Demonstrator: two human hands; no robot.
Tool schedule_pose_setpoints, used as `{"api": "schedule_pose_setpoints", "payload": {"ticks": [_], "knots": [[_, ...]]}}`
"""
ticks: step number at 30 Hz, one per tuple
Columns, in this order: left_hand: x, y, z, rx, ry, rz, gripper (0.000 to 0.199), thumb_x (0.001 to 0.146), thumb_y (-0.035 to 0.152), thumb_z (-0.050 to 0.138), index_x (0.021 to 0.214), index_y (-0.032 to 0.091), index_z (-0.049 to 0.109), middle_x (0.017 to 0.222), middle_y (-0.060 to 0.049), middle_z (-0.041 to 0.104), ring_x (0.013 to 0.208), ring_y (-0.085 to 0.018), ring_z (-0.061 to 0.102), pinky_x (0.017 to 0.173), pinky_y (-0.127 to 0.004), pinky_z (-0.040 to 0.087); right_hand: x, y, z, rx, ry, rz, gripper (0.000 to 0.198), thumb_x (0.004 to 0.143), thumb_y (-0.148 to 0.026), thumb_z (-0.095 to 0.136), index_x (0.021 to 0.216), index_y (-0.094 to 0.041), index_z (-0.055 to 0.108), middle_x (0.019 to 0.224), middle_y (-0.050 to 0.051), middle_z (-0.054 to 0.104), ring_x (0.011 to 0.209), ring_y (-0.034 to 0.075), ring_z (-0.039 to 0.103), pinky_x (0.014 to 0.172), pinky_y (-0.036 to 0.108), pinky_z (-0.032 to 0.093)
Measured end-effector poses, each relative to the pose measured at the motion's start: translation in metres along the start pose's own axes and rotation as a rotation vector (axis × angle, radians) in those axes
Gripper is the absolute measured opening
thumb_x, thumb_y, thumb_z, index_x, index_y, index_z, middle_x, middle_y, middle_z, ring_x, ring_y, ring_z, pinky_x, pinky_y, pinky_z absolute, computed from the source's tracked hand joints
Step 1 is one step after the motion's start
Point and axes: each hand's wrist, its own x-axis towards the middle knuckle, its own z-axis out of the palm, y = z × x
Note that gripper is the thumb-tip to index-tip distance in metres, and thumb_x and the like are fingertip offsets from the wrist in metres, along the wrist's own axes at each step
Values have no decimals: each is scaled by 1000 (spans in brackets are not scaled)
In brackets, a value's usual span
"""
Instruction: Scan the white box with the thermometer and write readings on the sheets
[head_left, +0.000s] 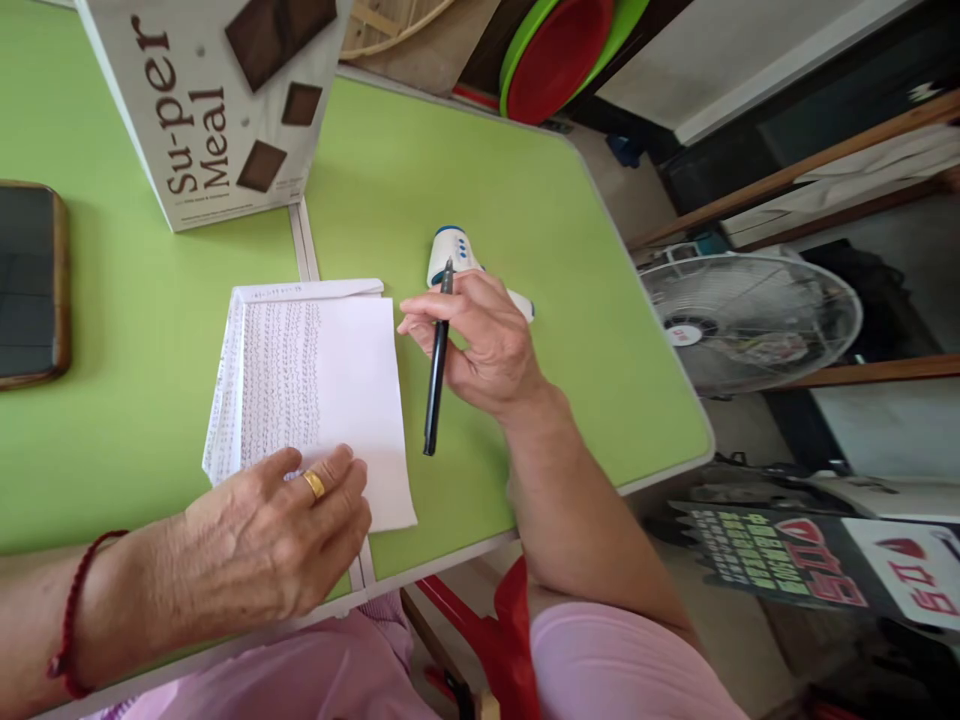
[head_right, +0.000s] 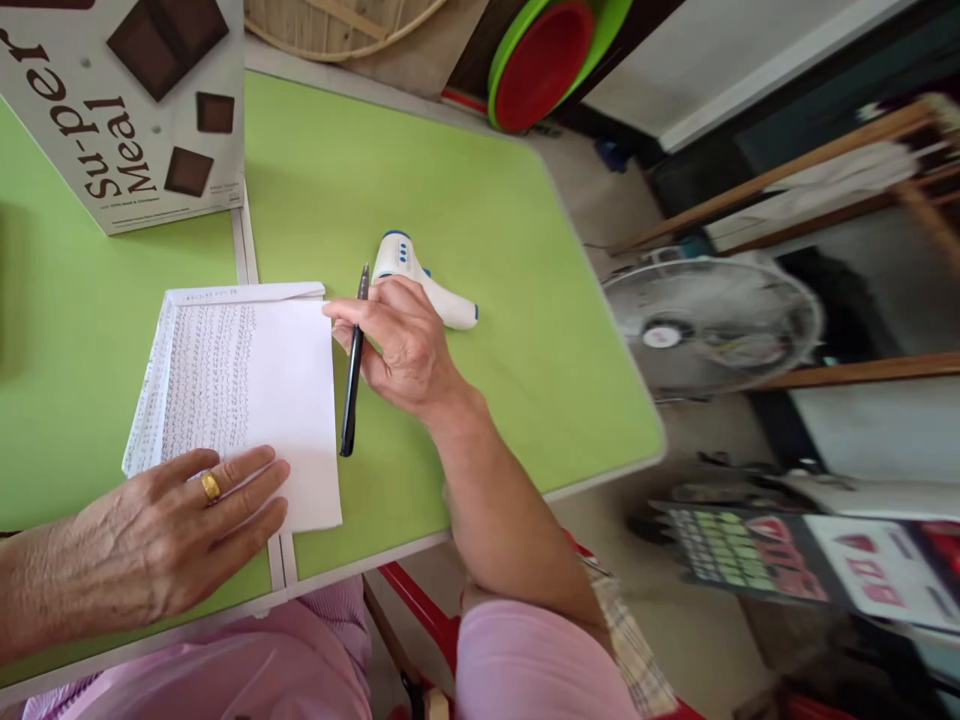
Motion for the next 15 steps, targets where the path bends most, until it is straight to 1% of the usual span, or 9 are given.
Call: {"api": "schedule_pose_setpoints", "payload": {"ticks": [3, 7, 9, 10, 12, 14, 15], "knots": [[3, -4, -1, 19, 61, -19, 29, 97, 3, 41, 98, 7, 69, 110, -15, 71, 101, -26, 68, 60, -31, 58, -1, 0, 0, 2, -8, 16, 32, 97, -45, 48, 117, -28, 66, 74, 2, 67, 73, 21, 62, 79, 43, 53], [6, -8, -3, 42, 151, -16, 27, 95, 2, 43, 87, 8, 68, 100, -13, 71, 88, -22, 69, 54, -27, 55, -4, -5, 3, 12, 27, 17, 42, 96, -54, 47, 122, -26, 65, 83, 5, 70, 79, 23, 64, 81, 45, 53], [6, -6, -3, 60, 142, -6, 26, 94, 2, 45, 84, 9, 67, 92, -11, 70, 80, -21, 68, 52, -27, 53, -5, -9, 5, 16, 71, 23, 42, 96, -53, 45, 123, -26, 65, 88, 6, 71, 85, 24, 65, 84, 47, 53], [5, -4, -2, 60, 117, 4, 24, 93, 3, 46, 84, 9, 67, 90, -10, 70, 76, -20, 67, 52, -28, 53, -5, -11, 6, 19, 99, 19, 41, 97, -50, 45, 122, -26, 65, 88, 6, 71, 86, 25, 66, 84, 48, 53], [3, 1, 1, 54, 56, 25, 19, 93, 6, 50, 88, 8, 68, 92, -12, 71, 79, -23, 68, 60, -32, 57, -4, -15, 7, 20, 145, 8, 36, 98, -45, 45, 119, -26, 66, 87, 6, 71, 85, 24, 66, 84, 48, 53], [0, 7, 5, 55, -4, 31, 15, 93, 13, 57, 96, 5, 69, 102, -17, 71, 94, -29, 69, 75, -40, 60, -2, -17, 9, 20, 145, 16, 33, 98, -42, 45, 116, -25, 67, 87, 6, 71, 86, 24, 66, 85, 48, 53], [-1, 10, 6, 55, -29, 23, 20, 93, 20, 61, 101, 4, 69, 109, -20, 70, 103, -33, 67, 83, -44, 60, -1, -18, 10, 23, 120, 30, 33, 98, -43, 45, 115, -26, 67, 88, 6, 71, 87, 24, 66, 87, 49, 53]]}}
